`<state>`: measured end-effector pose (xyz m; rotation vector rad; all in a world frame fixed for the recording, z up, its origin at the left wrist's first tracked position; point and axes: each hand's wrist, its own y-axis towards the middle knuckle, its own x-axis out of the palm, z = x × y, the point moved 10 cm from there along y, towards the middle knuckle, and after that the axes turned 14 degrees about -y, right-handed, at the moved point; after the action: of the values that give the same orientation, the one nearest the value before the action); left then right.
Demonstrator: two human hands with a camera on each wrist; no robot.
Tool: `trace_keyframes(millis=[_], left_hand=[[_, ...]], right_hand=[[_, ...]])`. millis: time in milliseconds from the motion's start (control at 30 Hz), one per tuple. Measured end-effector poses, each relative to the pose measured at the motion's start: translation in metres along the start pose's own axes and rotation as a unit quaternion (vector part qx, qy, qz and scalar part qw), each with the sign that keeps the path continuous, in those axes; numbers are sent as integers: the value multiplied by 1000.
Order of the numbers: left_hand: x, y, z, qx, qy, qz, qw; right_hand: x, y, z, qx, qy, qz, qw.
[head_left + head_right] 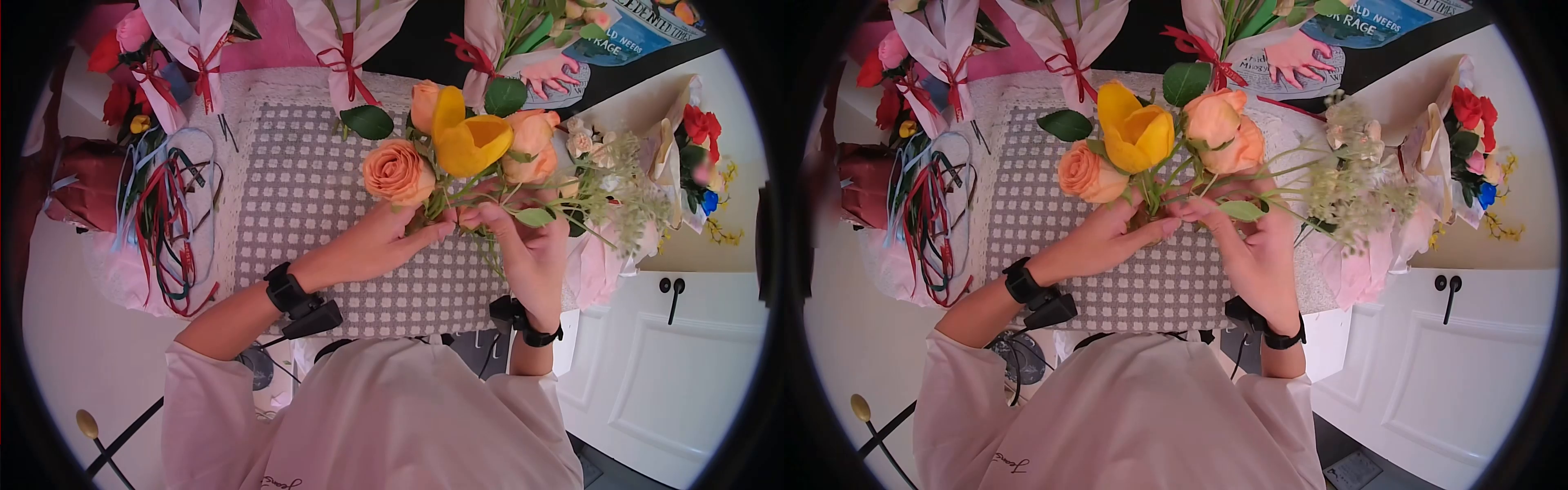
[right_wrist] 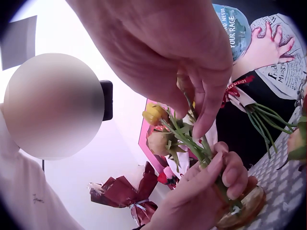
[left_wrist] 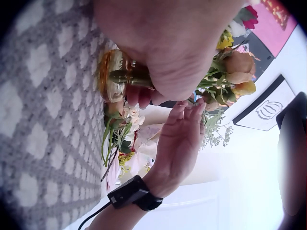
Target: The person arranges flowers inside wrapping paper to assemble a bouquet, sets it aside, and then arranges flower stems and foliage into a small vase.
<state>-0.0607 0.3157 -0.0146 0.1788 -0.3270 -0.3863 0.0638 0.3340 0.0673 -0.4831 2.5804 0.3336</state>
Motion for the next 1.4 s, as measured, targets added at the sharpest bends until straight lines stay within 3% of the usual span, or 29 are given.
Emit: trace_keyframes(millis=[100,200,300,400,633,800,933,1033,1233,1400], left_hand=[[4,0,1,-30,24,-40,998],[6,0,0,-19,46,-53,997],[2,-1,6,12,7,-8,1000],[5,-2,4,-13,56,-47,997],[6,-5,9,-36,78,-47,995],[5,-5,19,0,101,-38,994],[5,-4,29,41,77,-20,996],[5,-5,20,-26,82,-33,996],[6,-5,19,-46,14,-16,999],[5,-4,17,-34,29,-24,999]], right_hand=[[6,4,-7,-47,-97,-30,994],[6,4,-10,-57,-115,-31,991],[6,4,-12,-57,-120,-35,990],[6,5,-13,-27,-92,-27,995],[5,3,-16,-11,-108,-26,994],[3,2,-21,8,2,1,1000],[-6,2,-27,2,18,14,1000],[-10,2,-26,-13,73,8,997],[-12,5,-17,-11,18,-33,999],[-12,10,-27,-91,-69,-62,992]])
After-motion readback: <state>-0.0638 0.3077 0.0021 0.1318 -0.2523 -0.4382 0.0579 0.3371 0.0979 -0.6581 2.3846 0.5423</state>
